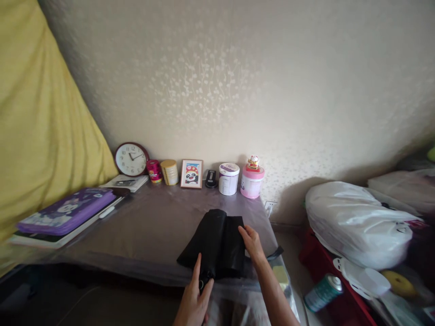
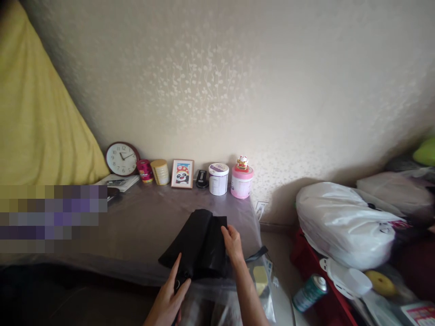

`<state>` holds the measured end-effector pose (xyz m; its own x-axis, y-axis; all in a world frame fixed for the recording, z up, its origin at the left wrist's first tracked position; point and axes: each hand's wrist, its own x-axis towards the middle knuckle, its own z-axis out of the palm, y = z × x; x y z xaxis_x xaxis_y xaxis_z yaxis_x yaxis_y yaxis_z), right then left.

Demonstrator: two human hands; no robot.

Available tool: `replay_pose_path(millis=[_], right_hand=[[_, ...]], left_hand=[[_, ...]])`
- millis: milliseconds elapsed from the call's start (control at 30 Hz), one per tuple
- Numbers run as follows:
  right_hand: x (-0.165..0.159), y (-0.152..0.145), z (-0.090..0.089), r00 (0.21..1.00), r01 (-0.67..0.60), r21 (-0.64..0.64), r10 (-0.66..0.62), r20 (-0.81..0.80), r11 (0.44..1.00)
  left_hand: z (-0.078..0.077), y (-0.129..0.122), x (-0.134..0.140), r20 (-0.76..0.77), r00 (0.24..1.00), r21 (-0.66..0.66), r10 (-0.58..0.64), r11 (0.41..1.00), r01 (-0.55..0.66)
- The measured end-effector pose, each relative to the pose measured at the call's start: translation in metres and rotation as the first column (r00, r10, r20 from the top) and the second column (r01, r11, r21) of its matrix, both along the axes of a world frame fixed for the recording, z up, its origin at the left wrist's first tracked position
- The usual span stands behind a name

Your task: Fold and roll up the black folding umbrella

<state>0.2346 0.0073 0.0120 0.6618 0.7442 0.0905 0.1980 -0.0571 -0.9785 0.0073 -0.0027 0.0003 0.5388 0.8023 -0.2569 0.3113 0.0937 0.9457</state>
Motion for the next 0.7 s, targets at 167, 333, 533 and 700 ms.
replay_pose_path(millis=[167,333,533,700], right_hand=[[-0.013,0.013,0.012,0.997,-0.049,0.028,0.05,-0.053,0.998],[-0.032,0.032,0.019,0.991,-0.098,0.009,0.099,-0.087,0.995],[-0.049,0.058,0.013,0.987,-0.149,-0.033,0.147,-0.063,0.988],[-0.057,0.071,0.005,0.986,-0.166,-0.141,0.168,0.005,0.976]], left_hand=[[-0.015,0.004,0.0,0.078,0.997,0.21,0.023,0.977,-0.039],[-0.025,0.008,-0.002,0.027,0.998,0.226,-0.064,0.973,0.056],[-0.029,0.012,-0.005,-0.077,0.988,0.231,-0.136,0.961,0.15],[-0.034,0.015,-0.009,-0.111,0.981,0.262,-0.16,0.947,0.185]])
